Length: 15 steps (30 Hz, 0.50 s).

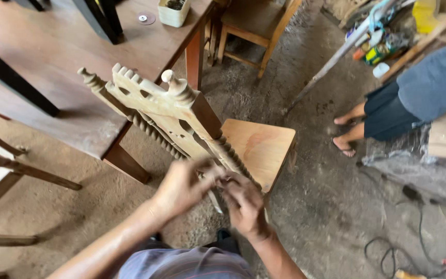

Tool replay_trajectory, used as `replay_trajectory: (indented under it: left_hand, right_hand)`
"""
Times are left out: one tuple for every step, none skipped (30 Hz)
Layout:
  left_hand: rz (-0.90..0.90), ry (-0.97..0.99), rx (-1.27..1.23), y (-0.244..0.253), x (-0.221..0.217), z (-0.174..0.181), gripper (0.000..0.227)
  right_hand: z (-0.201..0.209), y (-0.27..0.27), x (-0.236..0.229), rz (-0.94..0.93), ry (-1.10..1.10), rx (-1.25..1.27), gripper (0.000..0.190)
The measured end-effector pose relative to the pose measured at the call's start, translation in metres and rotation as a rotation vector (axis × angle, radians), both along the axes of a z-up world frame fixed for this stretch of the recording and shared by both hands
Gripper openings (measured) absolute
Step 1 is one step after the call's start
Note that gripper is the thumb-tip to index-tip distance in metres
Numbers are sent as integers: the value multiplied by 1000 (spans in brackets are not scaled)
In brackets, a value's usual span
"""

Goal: The person sands a wooden chair part by hand using sandpaper, rubbing the surface repeatedly to smooth the finish, and rotates the piece to reach different sides.

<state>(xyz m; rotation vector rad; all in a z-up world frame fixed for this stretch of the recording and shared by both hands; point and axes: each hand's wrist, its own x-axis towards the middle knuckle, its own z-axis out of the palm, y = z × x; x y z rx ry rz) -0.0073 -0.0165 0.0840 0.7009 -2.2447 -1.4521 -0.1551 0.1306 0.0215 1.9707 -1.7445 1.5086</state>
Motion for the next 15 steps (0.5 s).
replay_trajectory:
  left_hand:
    - [205, 53, -129, -7, -5, 14, 46]
    - [278, 296, -506, -17, -9, 28, 43]
    - [346, 343, -477, -30, -16, 38, 38]
    - [344, 497, -685, -47, -24, 44, 19]
    - [541, 448, -993, -63, -39, 47, 29]
    - [729, 371, -1316, -84, -56, 53, 39]
    - [807, 294, -1317, -102, -77, 59, 40]
    - [885, 219, -1318, -108, -93, 56, 43]
    - [914, 198, -1325, -104, -100, 46, 43]
    - [900, 158, -1245, -105, -105, 37, 24]
    - [886, 122, -1164, -109, -108, 31, 22]
    - [915, 102, -1165, -110, -110, 26, 22]
    - [934, 79, -1173, -113, -111, 23, 24]
    - [954, 60, -1184, -115, -113, 22, 26]
    - [984, 44, -1188, -116, -114, 22, 26]
  right_hand:
    - [-7, 2, -9, 22, 12, 2, 25]
    - [-13, 4, -22, -26, -285, 60, 31]
    - [-19, 6, -36, -78, -579, 124, 37]
    - [-24, 10, -49, -52, -574, 152, 37]
    - [-26, 10, -66, -175, -383, 191, 25]
    - [-26, 5, -81, -288, -193, 209, 14]
    - [-23, 2, -91, -253, -190, 217, 14]
    - [-17, -4, -97, -88, -89, 119, 12]
    - [-10, -12, -100, 79, 8, 19, 15]
    - [-5, -25, -101, 126, 39, -1, 15]
    - [-2, -41, -100, 173, 70, -23, 15]
    - [-4, -61, -93, 250, 103, -106, 12]
    - [-7, -81, -90, 327, 134, -190, 9]
    - [-11, -95, -97, 359, 134, -193, 9]
    - [-17, -111, -106, 401, 346, -288, 10]
